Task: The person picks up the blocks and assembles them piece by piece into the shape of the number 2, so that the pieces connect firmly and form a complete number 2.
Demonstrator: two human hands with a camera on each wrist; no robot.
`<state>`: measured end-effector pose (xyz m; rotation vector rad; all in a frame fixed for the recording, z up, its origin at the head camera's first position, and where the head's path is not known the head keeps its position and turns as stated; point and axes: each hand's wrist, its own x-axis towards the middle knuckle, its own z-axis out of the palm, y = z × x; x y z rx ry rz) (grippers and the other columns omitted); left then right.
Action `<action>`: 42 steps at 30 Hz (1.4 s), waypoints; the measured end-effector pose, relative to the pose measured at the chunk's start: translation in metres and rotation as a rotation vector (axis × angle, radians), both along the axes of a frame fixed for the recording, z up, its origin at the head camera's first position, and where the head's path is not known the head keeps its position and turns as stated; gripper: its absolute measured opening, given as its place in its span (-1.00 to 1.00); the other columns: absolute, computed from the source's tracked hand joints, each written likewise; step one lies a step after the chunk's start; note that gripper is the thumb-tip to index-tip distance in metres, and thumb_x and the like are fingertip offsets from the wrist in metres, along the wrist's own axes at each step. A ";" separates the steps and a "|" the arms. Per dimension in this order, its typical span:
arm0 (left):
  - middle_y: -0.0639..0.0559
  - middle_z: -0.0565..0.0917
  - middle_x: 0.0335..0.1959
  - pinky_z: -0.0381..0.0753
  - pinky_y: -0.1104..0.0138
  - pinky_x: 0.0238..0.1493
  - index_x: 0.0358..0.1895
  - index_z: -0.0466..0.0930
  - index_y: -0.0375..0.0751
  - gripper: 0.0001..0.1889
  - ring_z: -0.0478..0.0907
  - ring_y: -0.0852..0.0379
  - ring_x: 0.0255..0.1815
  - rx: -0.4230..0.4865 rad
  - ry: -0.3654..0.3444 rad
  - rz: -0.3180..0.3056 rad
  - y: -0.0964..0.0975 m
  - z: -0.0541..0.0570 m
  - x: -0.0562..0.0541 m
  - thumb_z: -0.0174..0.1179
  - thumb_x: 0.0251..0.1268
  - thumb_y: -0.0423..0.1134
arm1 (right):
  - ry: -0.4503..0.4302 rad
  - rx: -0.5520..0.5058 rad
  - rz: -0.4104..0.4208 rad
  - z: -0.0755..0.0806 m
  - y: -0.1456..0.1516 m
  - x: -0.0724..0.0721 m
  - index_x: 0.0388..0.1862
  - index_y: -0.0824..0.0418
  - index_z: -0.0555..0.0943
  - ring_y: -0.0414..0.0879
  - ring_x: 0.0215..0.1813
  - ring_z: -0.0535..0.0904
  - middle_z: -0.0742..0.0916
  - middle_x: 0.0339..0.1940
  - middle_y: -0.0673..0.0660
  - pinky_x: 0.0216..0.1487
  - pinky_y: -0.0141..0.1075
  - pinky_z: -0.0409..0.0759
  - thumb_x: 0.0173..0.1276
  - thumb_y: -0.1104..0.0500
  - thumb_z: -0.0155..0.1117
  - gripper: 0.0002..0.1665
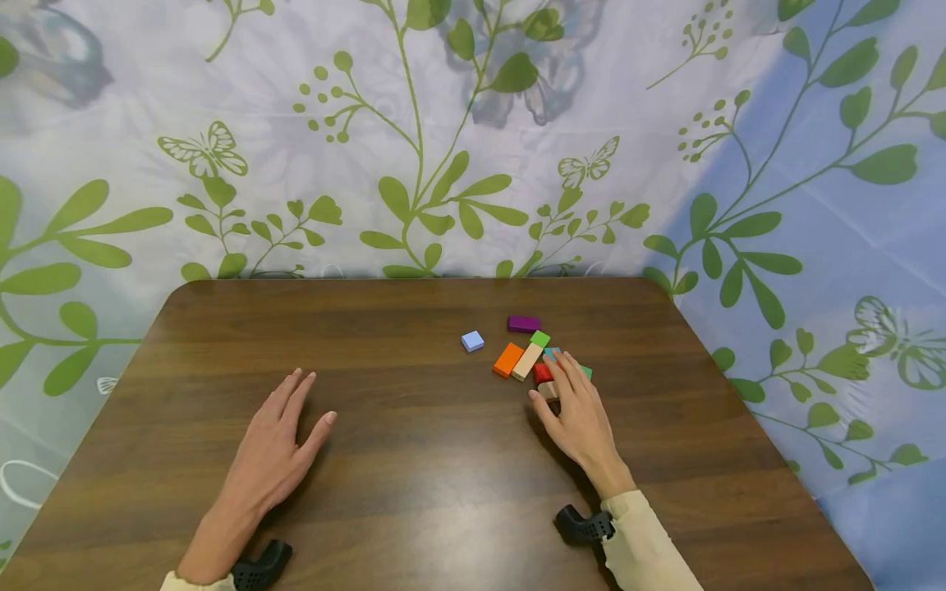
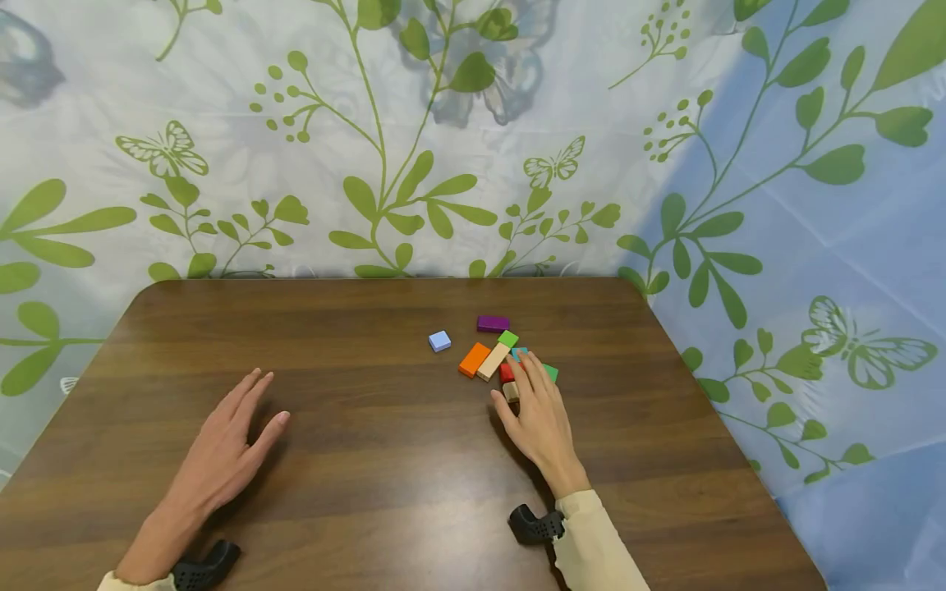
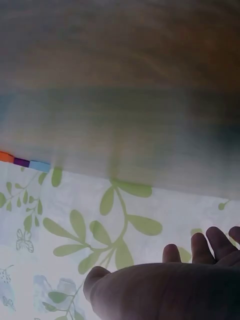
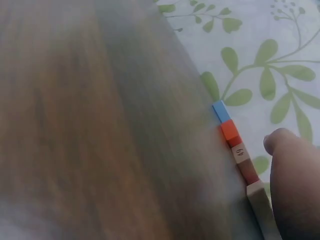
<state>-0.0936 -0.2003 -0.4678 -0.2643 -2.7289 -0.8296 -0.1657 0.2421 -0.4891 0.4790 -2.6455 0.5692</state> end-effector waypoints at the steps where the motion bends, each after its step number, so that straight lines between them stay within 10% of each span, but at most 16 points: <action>1: -0.39 0.22 0.58 0.22 -0.30 0.39 0.60 0.19 -0.29 -0.27 0.19 -0.44 0.53 0.010 -0.003 -0.002 0.001 0.000 0.000 0.11 0.57 0.06 | 0.010 0.000 0.007 -0.001 0.000 -0.002 0.56 0.22 0.36 0.20 0.61 0.25 0.41 0.57 0.26 0.48 0.25 0.28 0.49 -0.07 0.29 -0.22; 21: -0.30 0.33 0.52 0.26 -0.31 0.39 0.56 0.25 -0.26 -0.35 0.26 -0.37 0.51 0.158 -0.127 -0.109 0.025 -0.002 -0.003 0.06 0.61 0.06 | -0.010 -0.055 0.014 -0.007 0.005 -0.017 0.51 0.27 0.41 0.22 0.57 0.28 0.46 0.53 0.25 0.49 0.27 0.26 0.45 -0.06 0.35 -0.22; 42: -0.05 0.63 0.27 0.53 -0.06 0.29 0.36 0.55 -0.20 -0.47 0.56 -0.06 0.30 0.205 -0.091 -0.263 0.117 0.012 -0.055 0.28 0.47 0.00 | -0.072 -0.108 -0.040 -0.004 0.019 -0.009 0.50 0.23 0.43 0.20 0.50 0.32 0.50 0.48 0.24 0.46 0.18 0.36 0.34 -0.14 0.46 -0.12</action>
